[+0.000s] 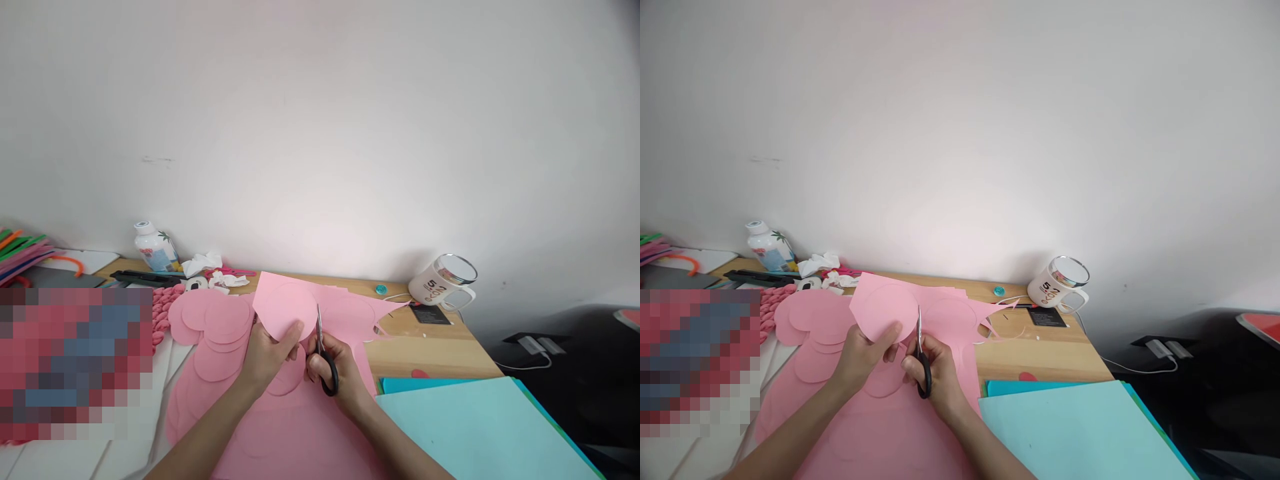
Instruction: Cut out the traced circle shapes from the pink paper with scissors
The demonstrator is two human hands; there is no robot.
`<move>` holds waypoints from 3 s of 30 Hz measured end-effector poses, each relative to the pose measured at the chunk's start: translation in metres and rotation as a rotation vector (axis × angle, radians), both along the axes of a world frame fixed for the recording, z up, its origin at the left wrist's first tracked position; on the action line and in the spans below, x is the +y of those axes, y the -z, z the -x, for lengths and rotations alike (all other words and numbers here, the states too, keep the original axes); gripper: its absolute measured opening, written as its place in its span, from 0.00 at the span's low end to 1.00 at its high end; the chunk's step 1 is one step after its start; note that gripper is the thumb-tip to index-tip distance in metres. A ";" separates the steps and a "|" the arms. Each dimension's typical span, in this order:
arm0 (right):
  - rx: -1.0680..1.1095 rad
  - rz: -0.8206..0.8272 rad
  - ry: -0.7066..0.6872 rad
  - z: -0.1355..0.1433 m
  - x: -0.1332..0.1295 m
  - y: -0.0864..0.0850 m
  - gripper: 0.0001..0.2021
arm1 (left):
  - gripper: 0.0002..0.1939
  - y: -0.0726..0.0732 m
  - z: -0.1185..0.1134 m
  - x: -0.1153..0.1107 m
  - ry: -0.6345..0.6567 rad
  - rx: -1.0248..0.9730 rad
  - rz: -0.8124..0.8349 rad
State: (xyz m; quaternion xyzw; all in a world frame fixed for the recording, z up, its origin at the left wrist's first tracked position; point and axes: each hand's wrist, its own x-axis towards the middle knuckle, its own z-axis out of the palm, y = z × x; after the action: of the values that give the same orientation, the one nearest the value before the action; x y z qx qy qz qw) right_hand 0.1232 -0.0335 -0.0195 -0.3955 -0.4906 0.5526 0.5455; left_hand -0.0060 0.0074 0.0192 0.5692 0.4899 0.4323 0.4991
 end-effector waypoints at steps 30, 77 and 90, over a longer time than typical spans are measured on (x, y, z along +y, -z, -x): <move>0.056 0.020 -0.003 0.007 -0.002 -0.003 0.04 | 0.21 0.002 -0.004 -0.003 0.049 -0.107 -0.042; -0.017 -0.088 -0.048 0.001 0.002 -0.017 0.17 | 0.16 0.002 -0.006 -0.007 0.133 -0.131 0.094; -0.037 -0.095 -0.021 0.001 0.002 -0.019 0.16 | 0.16 0.000 -0.005 -0.005 0.101 -0.058 0.069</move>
State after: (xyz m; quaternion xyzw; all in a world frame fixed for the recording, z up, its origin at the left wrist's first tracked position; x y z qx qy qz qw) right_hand 0.1226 -0.0314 -0.0008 -0.3740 -0.5304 0.5271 0.5486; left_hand -0.0014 0.0029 0.0189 0.5631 0.4605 0.4057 0.5534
